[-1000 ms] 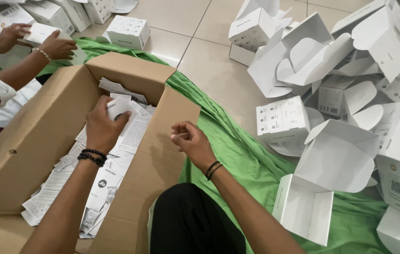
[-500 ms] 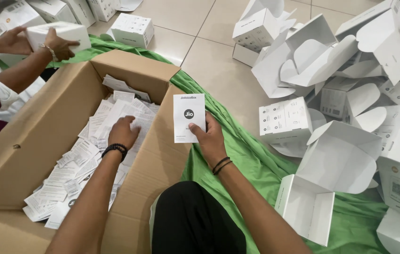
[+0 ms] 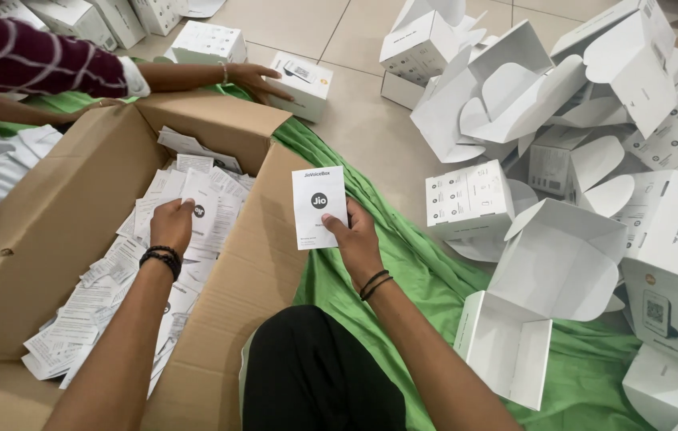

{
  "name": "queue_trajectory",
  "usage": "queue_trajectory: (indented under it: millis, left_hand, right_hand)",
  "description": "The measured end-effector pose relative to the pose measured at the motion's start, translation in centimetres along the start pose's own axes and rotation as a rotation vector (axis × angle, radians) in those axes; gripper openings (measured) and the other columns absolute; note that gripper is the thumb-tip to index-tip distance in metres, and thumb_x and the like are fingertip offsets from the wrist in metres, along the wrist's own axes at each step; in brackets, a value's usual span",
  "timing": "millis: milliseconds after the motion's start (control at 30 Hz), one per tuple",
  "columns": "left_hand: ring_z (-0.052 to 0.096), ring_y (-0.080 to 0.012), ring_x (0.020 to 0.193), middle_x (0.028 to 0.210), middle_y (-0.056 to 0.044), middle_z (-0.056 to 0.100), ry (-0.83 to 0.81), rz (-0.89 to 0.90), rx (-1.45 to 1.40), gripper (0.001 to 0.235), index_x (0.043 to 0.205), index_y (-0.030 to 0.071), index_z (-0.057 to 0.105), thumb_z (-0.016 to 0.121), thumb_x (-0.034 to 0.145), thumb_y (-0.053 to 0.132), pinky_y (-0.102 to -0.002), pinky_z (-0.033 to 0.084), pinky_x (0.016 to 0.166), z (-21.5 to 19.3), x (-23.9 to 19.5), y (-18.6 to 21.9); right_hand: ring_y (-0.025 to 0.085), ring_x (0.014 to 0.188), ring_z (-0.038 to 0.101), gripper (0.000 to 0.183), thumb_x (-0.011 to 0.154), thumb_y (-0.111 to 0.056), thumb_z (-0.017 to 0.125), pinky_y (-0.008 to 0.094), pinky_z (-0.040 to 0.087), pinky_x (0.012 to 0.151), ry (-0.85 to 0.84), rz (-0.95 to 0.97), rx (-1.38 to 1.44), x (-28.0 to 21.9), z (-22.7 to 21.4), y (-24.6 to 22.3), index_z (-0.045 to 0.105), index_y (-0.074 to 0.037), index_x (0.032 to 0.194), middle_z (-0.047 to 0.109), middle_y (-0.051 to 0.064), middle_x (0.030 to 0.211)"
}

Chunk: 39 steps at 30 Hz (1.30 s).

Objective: The person sits on a green sheet on the floor and packs small white boxes. They pick up folded papers from a large cardboard box, place them into the small white boxes, and then close the boxes. The person repeats this process multiple times, handling the boxes and papers by hand.

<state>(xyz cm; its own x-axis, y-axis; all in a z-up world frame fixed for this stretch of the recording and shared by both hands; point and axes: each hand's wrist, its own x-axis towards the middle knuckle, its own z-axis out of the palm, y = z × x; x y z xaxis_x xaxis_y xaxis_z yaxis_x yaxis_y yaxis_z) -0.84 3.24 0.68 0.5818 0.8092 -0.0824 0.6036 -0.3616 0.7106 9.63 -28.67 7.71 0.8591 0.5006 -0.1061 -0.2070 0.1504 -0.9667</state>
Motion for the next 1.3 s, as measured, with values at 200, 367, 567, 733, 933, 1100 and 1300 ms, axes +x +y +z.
queue_trajectory:
  millis: [200,367,567,733,933,1100,1300]
  left_hand:
    - [0.058,-0.0101,0.079,0.089,-0.003,0.066,-0.034,-0.007,-0.760,0.022,0.108,0.000,0.071,0.061,0.104,0.019,-0.028,0.049,0.071,-3.2,-4.3,7.3]
    - [0.068,-0.0042,0.088,0.100,-0.002,0.076,-0.475,0.284,-0.738,0.021,0.112,0.000,0.070,0.070,0.093,0.008,-0.021,0.056,0.079,-4.4,-8.4,12.5]
    - [0.065,-0.0124,0.085,0.103,-0.009,0.073,-0.189,0.213,-0.421,0.028,0.119,-0.002,0.070,0.068,0.093,0.008,-0.027,0.051,0.074,-6.5,-1.7,3.6]
    - [0.065,-0.0368,0.113,0.121,-0.020,0.071,-0.118,0.215,0.411,0.045,0.129,0.002,0.068,0.073,0.090,0.024,-0.046,0.050,0.098,-3.2,6.4,-16.0]
    - [0.060,-0.0290,0.123,0.126,-0.011,0.065,-0.510,0.094,0.775,0.066,0.125,0.016,0.065,0.094,0.069,0.036,-0.043,0.052,0.102,-5.5,-3.6,-6.3]
    - [0.066,-0.0250,0.118,0.129,-0.003,0.064,-0.575,0.080,0.930,0.061,0.123,0.023,0.063,0.091,0.069,0.027,-0.047,0.054,0.099,-6.1,-4.6,-6.2]
    - [0.069,-0.0221,0.111,0.115,0.000,0.075,-0.670,0.075,0.976,0.035,0.110,0.024,0.073,0.083,0.078,0.035,-0.044,0.056,0.095,-6.9,-2.5,-10.5]
  right_hand:
    - [0.017,0.098,0.068,0.031,0.091,-0.009,0.069,0.035,0.054,0.089,-0.077,0.029,0.177,0.4,0.8,0.4,0.064,0.001,0.121,0.073,0.009,0.110]
    - [0.012,0.108,0.067,0.044,0.083,-0.006,0.077,0.031,0.053,0.099,-0.173,-0.128,0.272,0.5,4.9,-2.7,0.060,-0.005,0.124,0.070,0.004,0.115]
    - [0.016,0.098,0.069,0.030,0.088,-0.010,0.073,0.033,0.054,0.093,-0.107,0.001,0.126,1.1,5.3,-1.4,0.067,0.000,0.116,0.074,0.007,0.109]
    - [0.015,0.097,0.069,0.029,0.089,-0.010,0.071,0.032,0.054,0.094,-0.087,0.056,0.099,0.8,4.5,0.6,0.067,-0.001,0.116,0.075,0.008,0.108]
    - [0.015,0.098,0.069,0.031,0.089,-0.013,0.072,0.033,0.052,0.094,-0.083,0.081,0.103,0.3,4.5,1.7,0.067,-0.001,0.117,0.074,0.008,0.108]
    - [0.015,0.099,0.069,0.031,0.089,-0.014,0.072,0.033,0.052,0.096,-0.094,0.095,0.099,-0.4,4.1,1.5,0.067,-0.002,0.116,0.074,0.008,0.108]
    - [0.015,0.097,0.069,0.028,0.089,-0.013,0.071,0.033,0.052,0.093,-0.068,0.094,0.087,-1.0,2.9,1.8,0.068,-0.003,0.115,0.075,0.006,0.107]
